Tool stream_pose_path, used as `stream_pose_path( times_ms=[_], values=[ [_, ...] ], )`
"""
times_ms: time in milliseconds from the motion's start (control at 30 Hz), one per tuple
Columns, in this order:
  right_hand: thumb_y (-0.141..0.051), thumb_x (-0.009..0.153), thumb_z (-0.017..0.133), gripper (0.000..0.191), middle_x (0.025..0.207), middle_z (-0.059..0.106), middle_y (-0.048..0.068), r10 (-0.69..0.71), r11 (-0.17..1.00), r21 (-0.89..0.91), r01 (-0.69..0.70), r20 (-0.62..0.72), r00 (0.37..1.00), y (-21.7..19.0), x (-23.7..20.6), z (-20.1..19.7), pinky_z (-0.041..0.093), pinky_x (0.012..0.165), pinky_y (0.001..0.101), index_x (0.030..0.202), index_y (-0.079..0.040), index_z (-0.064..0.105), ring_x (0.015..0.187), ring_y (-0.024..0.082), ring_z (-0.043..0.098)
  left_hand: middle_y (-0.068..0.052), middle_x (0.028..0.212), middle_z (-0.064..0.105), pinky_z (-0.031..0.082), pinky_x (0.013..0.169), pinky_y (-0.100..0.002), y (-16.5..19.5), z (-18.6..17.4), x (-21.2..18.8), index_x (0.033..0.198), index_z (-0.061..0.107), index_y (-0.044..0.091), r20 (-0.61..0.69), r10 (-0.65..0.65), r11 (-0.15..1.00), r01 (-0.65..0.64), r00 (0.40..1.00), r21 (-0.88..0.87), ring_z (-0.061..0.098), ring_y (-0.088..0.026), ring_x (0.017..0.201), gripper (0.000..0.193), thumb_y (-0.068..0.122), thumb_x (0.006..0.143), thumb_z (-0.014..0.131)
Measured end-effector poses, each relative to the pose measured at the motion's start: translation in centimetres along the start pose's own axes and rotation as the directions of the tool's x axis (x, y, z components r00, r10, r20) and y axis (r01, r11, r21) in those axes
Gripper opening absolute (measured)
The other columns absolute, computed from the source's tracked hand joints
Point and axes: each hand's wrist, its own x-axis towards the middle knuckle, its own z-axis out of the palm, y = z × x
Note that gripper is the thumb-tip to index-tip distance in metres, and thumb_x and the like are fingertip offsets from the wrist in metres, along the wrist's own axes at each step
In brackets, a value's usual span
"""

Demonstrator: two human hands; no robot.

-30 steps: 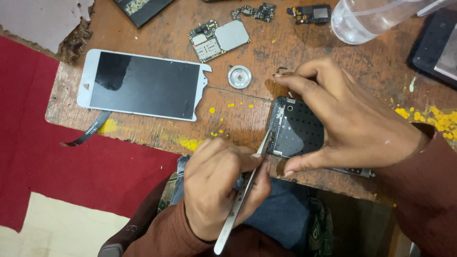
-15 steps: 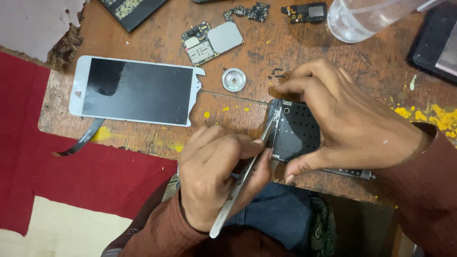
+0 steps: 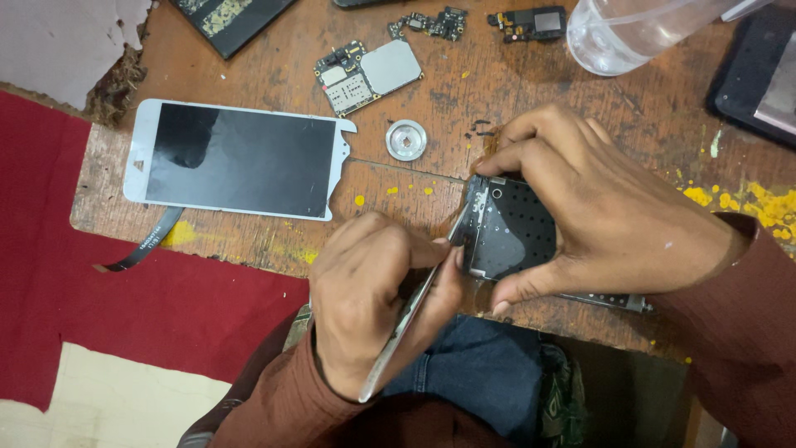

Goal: The person uses tweezers to remove small components from a disassembled smartphone chassis. The hands work on the internal frame while other phone parts and tools are scattered on the table.

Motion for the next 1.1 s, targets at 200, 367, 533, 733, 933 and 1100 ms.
stream_pose_path(
  times_ms=[200, 367, 533, 733, 933, 1100],
  values=[
    [-0.075, 0.040, 0.086, 0.118, 0.124, 0.047, 0.016, 0.027, 0.999, 0.037, -0.028, 0.039, 0.999, 0.0, 0.0, -0.2, 0.044, 0.093, 0.0501, 0.128, -0.003, 0.056, 0.119, 0.038, 0.047, -0.007, 0.081, 0.063, 0.046, 0.069, -0.035, -0.2, -0.8, 0.0, 0.084, 0.059, 0.006, 0.080, -0.043, 0.994, 0.050, 0.996, -0.098, 0.062, -0.023, 0.073, 0.025, 0.005, 0.082, 0.084],
    [-0.073, 0.043, 0.088, 0.115, 0.122, 0.047, 0.014, -0.019, 0.998, 0.056, 0.016, 0.054, 0.998, 0.3, 0.1, -0.3, 0.042, 0.094, 0.0486, 0.129, -0.004, 0.055, 0.118, 0.036, 0.046, -0.006, 0.077, 0.062, 0.044, 0.067, -0.036, -0.4, -0.8, -0.1, 0.082, 0.059, 0.006, 0.084, -0.038, 0.995, 0.045, 0.996, -0.085, 0.061, -0.023, 0.071, 0.025, 0.005, 0.079, 0.084],
    [-0.075, 0.045, 0.087, 0.114, 0.123, 0.048, 0.014, -0.021, 0.999, 0.049, 0.018, 0.053, 0.998, 0.3, 0.2, -0.3, 0.040, 0.095, 0.0474, 0.129, -0.004, 0.056, 0.118, 0.035, 0.046, -0.006, 0.077, 0.063, 0.044, 0.066, -0.036, -0.5, -1.1, -0.1, 0.084, 0.061, 0.006, 0.111, -0.030, 0.995, 0.040, 0.993, -0.089, 0.061, -0.022, 0.070, 0.023, 0.005, 0.080, 0.084],
    [-0.075, 0.047, 0.085, 0.110, 0.119, 0.054, 0.012, -0.066, 0.997, 0.048, 0.064, 0.032, 0.997, 0.3, 0.3, -0.4, 0.039, 0.094, 0.0464, 0.125, -0.002, 0.057, 0.119, 0.032, 0.048, -0.005, 0.078, 0.065, 0.043, 0.066, -0.036, -0.4, -0.8, 0.0, 0.084, 0.062, 0.006, 0.095, -0.028, 0.998, 0.034, 0.995, -0.060, 0.060, -0.022, 0.071, 0.024, 0.005, 0.081, 0.085],
    [-0.077, 0.048, 0.084, 0.110, 0.116, 0.056, 0.011, -0.047, 0.997, 0.066, 0.044, 0.051, 0.998, 0.1, 0.5, -0.2, 0.038, 0.092, 0.0446, 0.123, -0.002, 0.059, 0.116, 0.031, 0.049, -0.005, 0.078, 0.063, 0.043, 0.068, -0.036, -0.5, -1.2, 0.0, 0.084, 0.060, 0.007, 0.138, -0.021, 0.997, 0.031, 0.990, -0.076, 0.061, -0.022, 0.072, 0.025, 0.006, 0.080, 0.085],
    [-0.078, 0.052, 0.081, 0.108, 0.116, 0.056, 0.011, -0.081, 0.995, 0.058, 0.079, 0.030, 0.996, 0.2, 0.4, -0.3, 0.037, 0.092, 0.0438, 0.124, -0.001, 0.057, 0.117, 0.030, 0.049, -0.005, 0.078, 0.063, 0.043, 0.068, -0.037, -0.4, -0.9, 0.0, 0.084, 0.061, 0.007, 0.111, -0.018, 0.999, 0.024, 0.994, -0.047, 0.061, -0.023, 0.073, 0.024, 0.006, 0.081, 0.085]
  ],
)
